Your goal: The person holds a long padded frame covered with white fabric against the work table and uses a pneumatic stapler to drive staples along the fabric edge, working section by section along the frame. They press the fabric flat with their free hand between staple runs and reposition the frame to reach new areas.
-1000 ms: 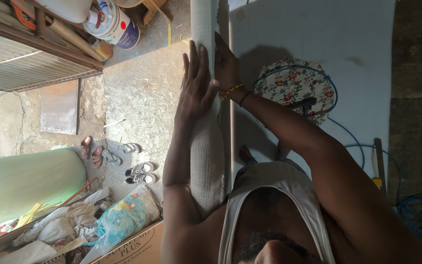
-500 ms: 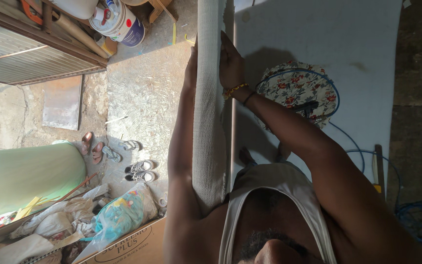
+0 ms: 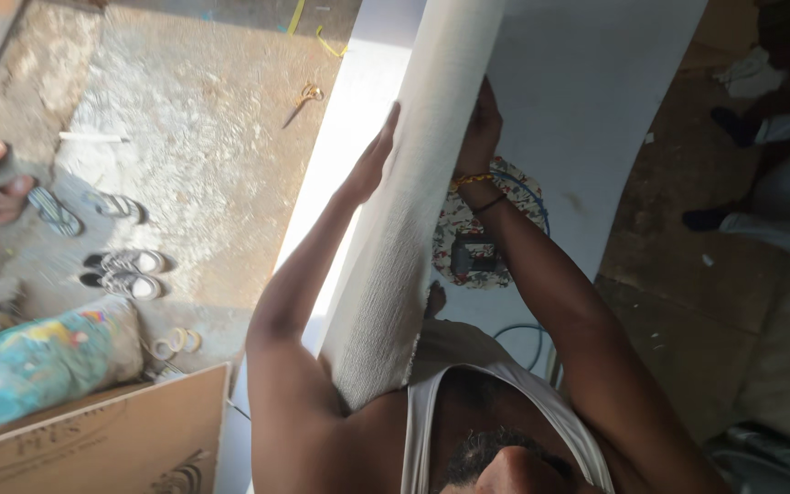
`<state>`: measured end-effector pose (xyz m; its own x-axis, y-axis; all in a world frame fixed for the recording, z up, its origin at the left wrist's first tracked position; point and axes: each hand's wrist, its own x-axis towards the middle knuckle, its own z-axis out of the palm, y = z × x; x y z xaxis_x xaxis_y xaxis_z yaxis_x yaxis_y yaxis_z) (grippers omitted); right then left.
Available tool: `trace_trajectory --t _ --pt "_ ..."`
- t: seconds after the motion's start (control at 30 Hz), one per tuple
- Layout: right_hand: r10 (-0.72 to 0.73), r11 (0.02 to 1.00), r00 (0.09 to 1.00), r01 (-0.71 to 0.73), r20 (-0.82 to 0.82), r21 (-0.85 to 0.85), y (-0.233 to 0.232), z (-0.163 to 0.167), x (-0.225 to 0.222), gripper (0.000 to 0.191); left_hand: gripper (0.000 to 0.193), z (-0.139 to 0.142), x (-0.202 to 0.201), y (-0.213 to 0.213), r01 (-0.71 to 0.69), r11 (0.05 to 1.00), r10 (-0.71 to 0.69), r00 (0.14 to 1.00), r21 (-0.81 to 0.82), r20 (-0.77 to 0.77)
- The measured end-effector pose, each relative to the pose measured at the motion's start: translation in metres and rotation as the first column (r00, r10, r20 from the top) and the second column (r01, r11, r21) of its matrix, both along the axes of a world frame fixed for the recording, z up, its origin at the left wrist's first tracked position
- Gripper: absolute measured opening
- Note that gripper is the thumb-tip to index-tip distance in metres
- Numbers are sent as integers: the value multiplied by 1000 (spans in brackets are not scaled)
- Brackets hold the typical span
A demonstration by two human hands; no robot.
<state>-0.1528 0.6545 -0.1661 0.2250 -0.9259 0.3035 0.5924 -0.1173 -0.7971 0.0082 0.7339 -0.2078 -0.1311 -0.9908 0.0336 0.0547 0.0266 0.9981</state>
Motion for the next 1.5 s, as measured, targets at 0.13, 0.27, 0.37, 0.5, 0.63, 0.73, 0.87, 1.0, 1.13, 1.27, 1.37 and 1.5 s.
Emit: trace_trajectory --t 0.13,0.27,0.37,0.5,0.63,0.73,0.87,1.0,1.13,1.27,1.37,1.5 --pt "-248 966 872 191 -422 -173 -4 -1 0 37 80 23 -8 -55 -15 1000 15 993 2 113" --pt "-326 938 825 221 -461 -267 -4 -11 0 37 75 58 -5 -51 44 990 -8 963 -130 268" --pt "-407 906 782 281 -472 -317 -3 -21 3 42 72 96 -3 -29 133 961 -29 921 -243 389" --pt "-349 937 878 320 -326 -143 -1 -26 13 42 77 143 -12 1 297 892 48 686 -340 726" --pt "-261 954 800 299 -540 -19 6 -22 16 52 75 159 -20 -2 279 960 -113 278 32 954" --pt "-102 949 620 296 -778 111 12 -23 16 58 71 150 -16 -32 205 918 22 828 -339 561" --pt "-495 868 638 340 -589 -362 15 -34 28 52 65 137 -11 -53 177 939 70 743 -296 665" --pt "-275 958 742 268 -611 -105 19 -48 45 57 70 146 -22 -35 216 938 124 518 -270 846" --pt "-382 924 750 293 -541 -247 19 -51 50 62 61 166 -51 -27 286 924 229 119 -254 966" --pt "-451 887 776 337 -441 -315 16 -34 48 64 60 175 -68 -29 249 932 242 108 -262 964" --pt "-294 956 870 259 -396 -140 17 -35 37 56 60 174 -69 -28 209 955 200 72 -211 977" --pt "56 998 903 -41 -425 44 24 -104 -26 59 65 179 -69 -25 181 980 89 -52 -78 995"
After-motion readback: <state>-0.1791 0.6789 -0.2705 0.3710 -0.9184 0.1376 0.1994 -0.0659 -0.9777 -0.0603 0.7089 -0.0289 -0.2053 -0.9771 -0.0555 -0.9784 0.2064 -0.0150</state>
